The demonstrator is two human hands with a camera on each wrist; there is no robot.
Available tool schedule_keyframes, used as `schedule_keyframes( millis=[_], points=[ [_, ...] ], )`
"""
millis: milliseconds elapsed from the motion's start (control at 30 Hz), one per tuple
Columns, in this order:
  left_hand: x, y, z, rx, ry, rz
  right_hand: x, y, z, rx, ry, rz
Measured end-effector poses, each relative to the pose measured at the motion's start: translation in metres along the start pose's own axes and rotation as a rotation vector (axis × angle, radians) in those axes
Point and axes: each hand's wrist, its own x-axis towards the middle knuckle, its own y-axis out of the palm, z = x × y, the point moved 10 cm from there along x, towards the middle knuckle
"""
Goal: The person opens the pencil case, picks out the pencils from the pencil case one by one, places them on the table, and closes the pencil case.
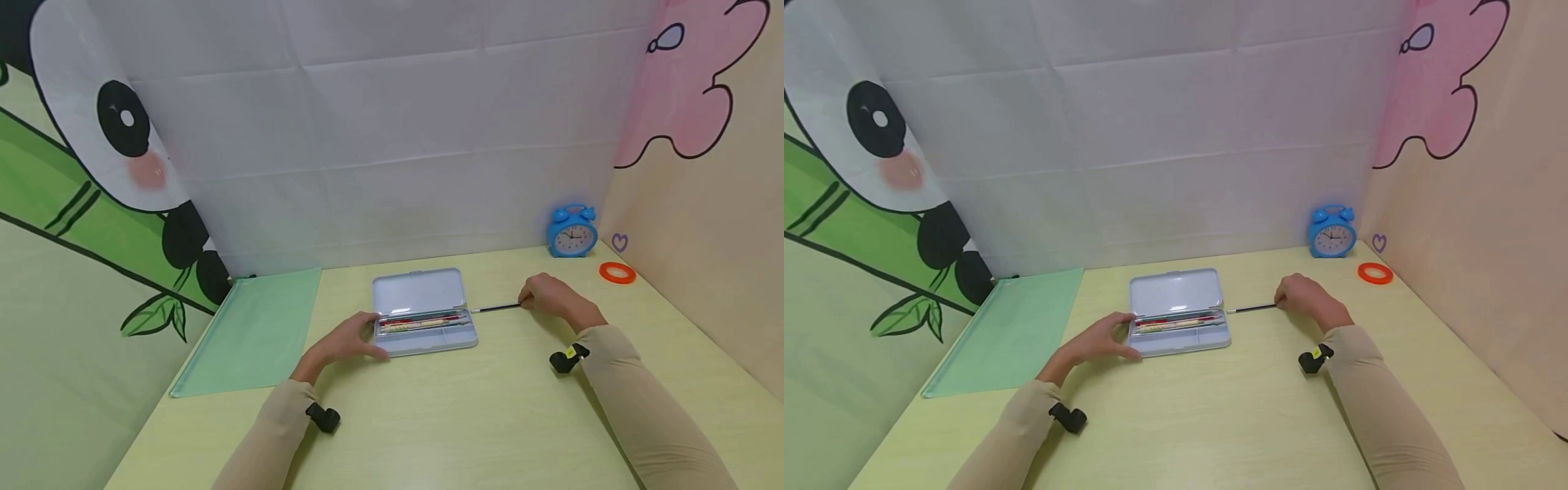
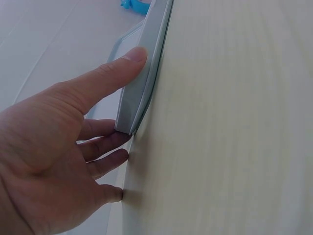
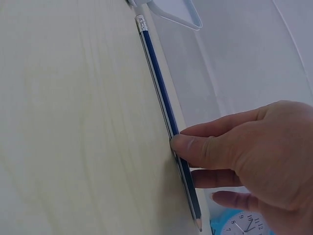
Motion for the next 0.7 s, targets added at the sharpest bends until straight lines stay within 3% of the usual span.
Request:
schedule_keyframes(
  millis=[700],
  points=[
    [-0.0018,-0.0005,-0.0030,-0.012,0.007,-0.001,-0.0027,-0.0029,0.0055,-0.001,-0.023,-0.010]
  ],
)
